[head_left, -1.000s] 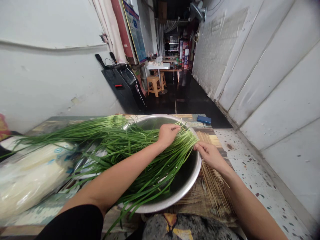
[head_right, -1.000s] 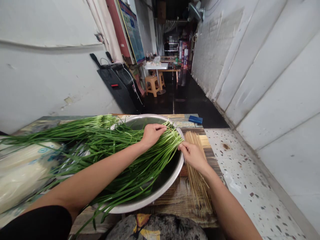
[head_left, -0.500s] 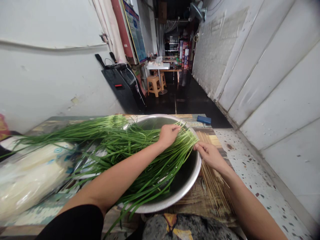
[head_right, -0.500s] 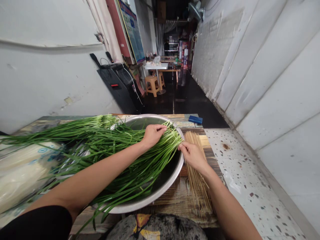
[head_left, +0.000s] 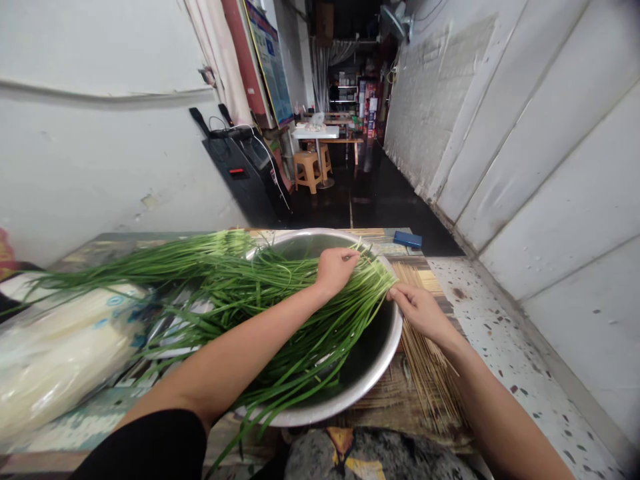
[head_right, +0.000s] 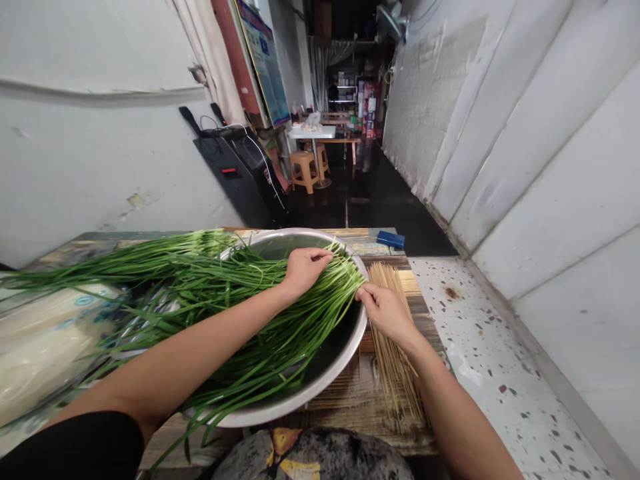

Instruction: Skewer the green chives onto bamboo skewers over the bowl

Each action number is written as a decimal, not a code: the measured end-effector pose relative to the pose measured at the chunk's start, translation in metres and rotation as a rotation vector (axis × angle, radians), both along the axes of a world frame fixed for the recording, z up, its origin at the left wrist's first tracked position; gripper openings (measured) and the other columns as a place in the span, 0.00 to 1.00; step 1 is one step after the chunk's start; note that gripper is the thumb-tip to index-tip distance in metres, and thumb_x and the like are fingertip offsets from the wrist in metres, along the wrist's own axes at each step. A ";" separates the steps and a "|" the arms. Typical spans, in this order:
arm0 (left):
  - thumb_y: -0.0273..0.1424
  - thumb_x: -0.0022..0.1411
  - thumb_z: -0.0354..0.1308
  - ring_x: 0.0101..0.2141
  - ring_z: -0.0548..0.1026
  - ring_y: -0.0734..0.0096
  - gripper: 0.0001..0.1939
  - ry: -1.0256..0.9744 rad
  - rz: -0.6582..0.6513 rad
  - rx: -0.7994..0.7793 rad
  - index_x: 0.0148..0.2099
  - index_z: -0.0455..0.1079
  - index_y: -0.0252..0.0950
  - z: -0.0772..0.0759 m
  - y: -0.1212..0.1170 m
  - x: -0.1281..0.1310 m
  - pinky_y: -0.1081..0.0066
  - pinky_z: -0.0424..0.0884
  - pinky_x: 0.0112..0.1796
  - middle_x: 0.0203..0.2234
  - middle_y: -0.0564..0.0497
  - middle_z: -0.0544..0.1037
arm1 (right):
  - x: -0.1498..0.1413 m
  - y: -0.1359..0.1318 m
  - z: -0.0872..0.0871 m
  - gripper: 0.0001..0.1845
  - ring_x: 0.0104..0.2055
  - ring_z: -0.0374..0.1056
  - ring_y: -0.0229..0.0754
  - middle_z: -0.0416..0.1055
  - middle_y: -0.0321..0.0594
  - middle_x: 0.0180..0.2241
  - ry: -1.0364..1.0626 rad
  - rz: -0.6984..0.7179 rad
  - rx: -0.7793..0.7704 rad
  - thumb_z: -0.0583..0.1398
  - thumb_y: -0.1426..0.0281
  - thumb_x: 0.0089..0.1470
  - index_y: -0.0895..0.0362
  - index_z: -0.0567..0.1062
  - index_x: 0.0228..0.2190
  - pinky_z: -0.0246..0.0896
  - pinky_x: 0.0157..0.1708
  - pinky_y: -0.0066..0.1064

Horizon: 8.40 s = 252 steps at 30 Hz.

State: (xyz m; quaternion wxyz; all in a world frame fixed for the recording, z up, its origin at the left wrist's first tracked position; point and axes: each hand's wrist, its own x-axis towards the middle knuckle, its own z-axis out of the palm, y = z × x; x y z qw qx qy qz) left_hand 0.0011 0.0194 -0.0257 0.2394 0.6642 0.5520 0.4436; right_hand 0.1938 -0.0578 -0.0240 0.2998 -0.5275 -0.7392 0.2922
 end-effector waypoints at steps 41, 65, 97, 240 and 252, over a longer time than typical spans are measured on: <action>0.27 0.54 0.58 0.35 0.77 0.68 0.08 0.057 -0.209 0.061 0.34 0.78 0.33 0.004 -0.006 0.003 0.71 0.70 0.40 0.32 0.48 0.80 | 0.000 0.001 -0.004 0.15 0.31 0.65 0.40 0.70 0.36 0.25 0.014 -0.019 -0.007 0.49 0.65 0.57 0.57 0.70 0.25 0.55 0.31 0.27; 0.32 0.54 0.55 0.25 0.69 0.74 0.17 -0.191 -0.130 -0.305 0.44 0.75 0.30 0.012 0.001 0.000 0.73 0.66 0.34 0.23 0.51 0.76 | -0.001 -0.001 -0.003 0.14 0.30 0.66 0.40 0.70 0.35 0.25 0.012 -0.025 0.009 0.49 0.65 0.57 0.56 0.70 0.25 0.56 0.31 0.27; 0.29 0.50 0.60 0.36 0.76 0.65 0.11 -0.172 -0.050 -0.190 0.37 0.77 0.31 -0.002 0.005 -0.001 0.68 0.69 0.44 0.33 0.45 0.80 | -0.001 -0.002 -0.001 0.14 0.31 0.66 0.40 0.70 0.36 0.25 0.013 -0.023 -0.007 0.49 0.65 0.57 0.56 0.70 0.25 0.56 0.32 0.27; 0.34 0.51 0.58 0.26 0.73 0.71 0.12 -0.119 -0.109 -0.203 0.34 0.77 0.31 0.005 0.008 -0.005 0.72 0.68 0.33 0.22 0.50 0.78 | -0.001 -0.002 0.000 0.15 0.25 0.60 0.37 0.65 0.33 0.21 -0.014 -0.025 0.003 0.49 0.65 0.57 0.56 0.69 0.24 0.52 0.26 0.26; 0.34 0.50 0.59 0.25 0.73 0.71 0.13 -0.129 -0.126 -0.203 0.34 0.77 0.32 0.006 0.006 -0.004 0.73 0.67 0.31 0.22 0.50 0.78 | -0.001 -0.001 -0.002 0.15 0.26 0.62 0.38 0.66 0.34 0.22 -0.005 -0.019 0.015 0.49 0.65 0.57 0.56 0.69 0.24 0.54 0.27 0.26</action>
